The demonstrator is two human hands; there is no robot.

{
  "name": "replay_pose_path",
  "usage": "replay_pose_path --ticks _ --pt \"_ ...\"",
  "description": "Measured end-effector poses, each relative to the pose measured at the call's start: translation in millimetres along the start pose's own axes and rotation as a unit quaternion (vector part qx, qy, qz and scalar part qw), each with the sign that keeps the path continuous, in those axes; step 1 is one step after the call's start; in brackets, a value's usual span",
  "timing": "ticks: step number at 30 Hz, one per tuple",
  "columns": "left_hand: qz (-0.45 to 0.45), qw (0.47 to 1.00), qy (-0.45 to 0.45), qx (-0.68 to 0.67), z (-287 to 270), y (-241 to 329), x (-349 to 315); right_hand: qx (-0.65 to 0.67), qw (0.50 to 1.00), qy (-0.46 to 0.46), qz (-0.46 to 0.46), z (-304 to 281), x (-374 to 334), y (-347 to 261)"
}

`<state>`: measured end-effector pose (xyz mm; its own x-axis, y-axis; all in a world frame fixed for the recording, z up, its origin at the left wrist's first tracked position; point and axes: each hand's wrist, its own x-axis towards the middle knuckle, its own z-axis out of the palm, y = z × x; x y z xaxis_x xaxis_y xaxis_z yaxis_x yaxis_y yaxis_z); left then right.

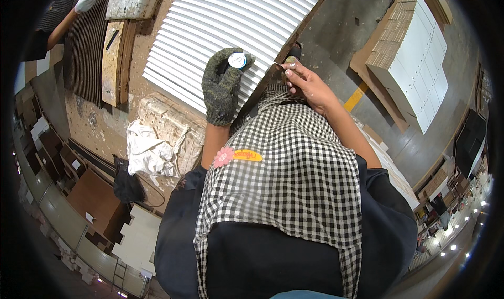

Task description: The person wipes a white corrugated panel with a cloth, then uses a small metal spatula to apply adhesive from a small container onto the panel's surface. They spread the adhesive along the panel's grooves and edges.

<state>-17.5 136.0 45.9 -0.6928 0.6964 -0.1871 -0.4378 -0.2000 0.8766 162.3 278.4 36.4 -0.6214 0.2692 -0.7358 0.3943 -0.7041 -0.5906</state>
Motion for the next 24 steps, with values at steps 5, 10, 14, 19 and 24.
replay_pose_path --ticks 5,10,14,19,24 --pt "0.011 1.0 -0.017 0.011 -1.5 -1.1 0.2 0.027 0.999 -0.01 0.018 2.2 -1.4 -3.2" --pt "0.007 1.0 -0.009 -0.005 -1.1 -1.0 -0.4 0.036 0.999 -0.011 0.021 3.4 -3.9 -4.4" --pt "0.01 1.0 -0.016 0.014 -2.2 -1.1 0.3 0.006 1.0 -0.009 -0.004 -0.2 -0.3 0.9" --pt "0.002 1.0 -0.007 -0.018 1.4 0.3 0.3 -0.159 0.976 0.014 -0.147 -6.9 5.8 15.3" --pt "-0.011 0.999 0.0 -0.033 3.4 3.4 -1.7 -0.314 0.918 0.123 -0.207 8.4 -15.1 -15.7"
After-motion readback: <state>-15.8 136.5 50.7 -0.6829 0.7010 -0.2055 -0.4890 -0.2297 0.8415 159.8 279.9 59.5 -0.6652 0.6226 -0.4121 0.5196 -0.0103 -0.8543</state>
